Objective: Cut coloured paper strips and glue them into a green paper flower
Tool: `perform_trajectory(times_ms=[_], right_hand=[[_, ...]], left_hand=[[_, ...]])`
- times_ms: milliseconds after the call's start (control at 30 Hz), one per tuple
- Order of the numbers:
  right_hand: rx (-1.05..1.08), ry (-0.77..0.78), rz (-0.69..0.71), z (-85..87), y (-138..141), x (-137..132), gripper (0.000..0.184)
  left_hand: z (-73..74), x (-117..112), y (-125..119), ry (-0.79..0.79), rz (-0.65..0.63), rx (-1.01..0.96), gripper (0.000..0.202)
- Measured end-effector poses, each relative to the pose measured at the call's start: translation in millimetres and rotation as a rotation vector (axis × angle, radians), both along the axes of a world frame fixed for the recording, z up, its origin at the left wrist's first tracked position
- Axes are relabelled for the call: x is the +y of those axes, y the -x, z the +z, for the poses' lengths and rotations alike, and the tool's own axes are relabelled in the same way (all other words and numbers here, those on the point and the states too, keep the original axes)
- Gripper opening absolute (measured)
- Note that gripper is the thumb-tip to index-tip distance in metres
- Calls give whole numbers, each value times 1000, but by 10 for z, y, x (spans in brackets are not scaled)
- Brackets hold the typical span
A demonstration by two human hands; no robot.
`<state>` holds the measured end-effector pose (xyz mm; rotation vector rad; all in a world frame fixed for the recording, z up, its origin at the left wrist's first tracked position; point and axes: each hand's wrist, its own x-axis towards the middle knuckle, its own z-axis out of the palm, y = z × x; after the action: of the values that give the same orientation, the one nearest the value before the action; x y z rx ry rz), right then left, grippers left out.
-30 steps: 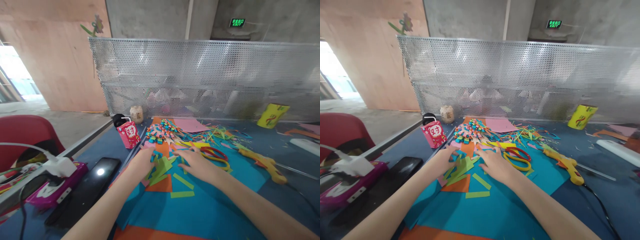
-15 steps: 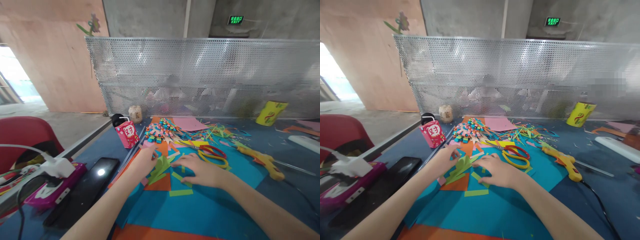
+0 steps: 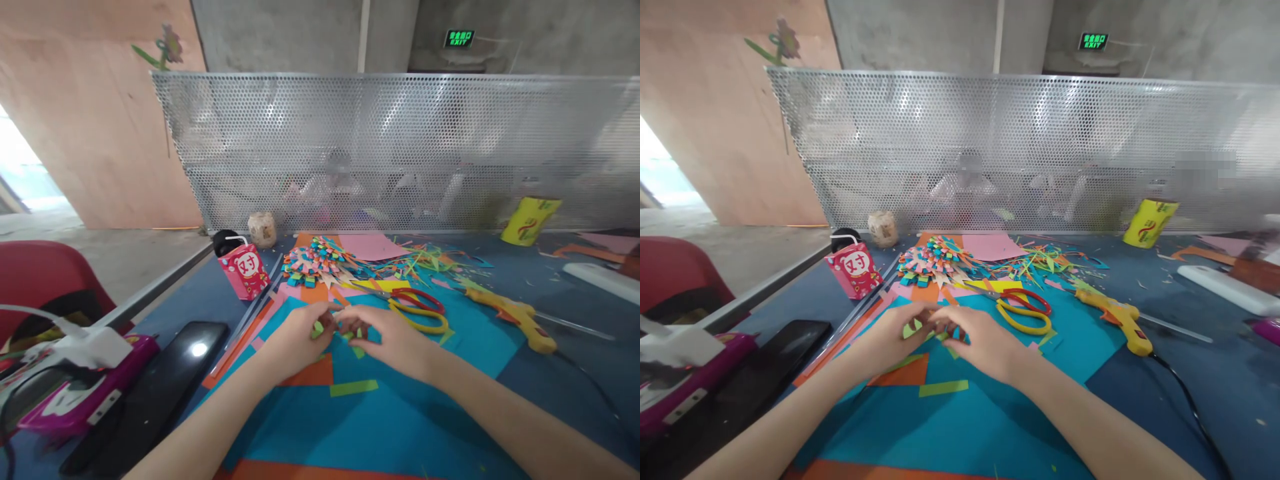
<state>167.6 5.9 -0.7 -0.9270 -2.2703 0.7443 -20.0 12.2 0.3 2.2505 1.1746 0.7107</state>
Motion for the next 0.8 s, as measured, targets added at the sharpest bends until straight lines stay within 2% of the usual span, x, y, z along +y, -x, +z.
perform_trajectory(times_ms=[167,233,333,433,533,667,733,800], right_hand=[[348,73,-82,-35,-2,65,42],[401,110,-83,-53,7,67,52],[403,154,-79,-62,24,43,77],[341,156,-135,-61,30,29,85],[271,146,-194,-71,34,37,84],[124,93,-218,-41,0,65,69],[8,55,-276,30,-100,97,61],[-133,11,-394,130,-295,144,50]], left_hand=[[-14,-57,-64,262,-130,-293,31],[-46,-45,-98,315,-119,-354,33],[-79,0,-132,319,-59,-356,28],[-82,30,-144,256,-4,-287,24],[-74,28,-154,136,56,-211,22],[-52,20,-145,-8,101,-153,16],[-31,31,-114,-27,158,-179,17],[-6,48,-75,-13,219,-220,20]])
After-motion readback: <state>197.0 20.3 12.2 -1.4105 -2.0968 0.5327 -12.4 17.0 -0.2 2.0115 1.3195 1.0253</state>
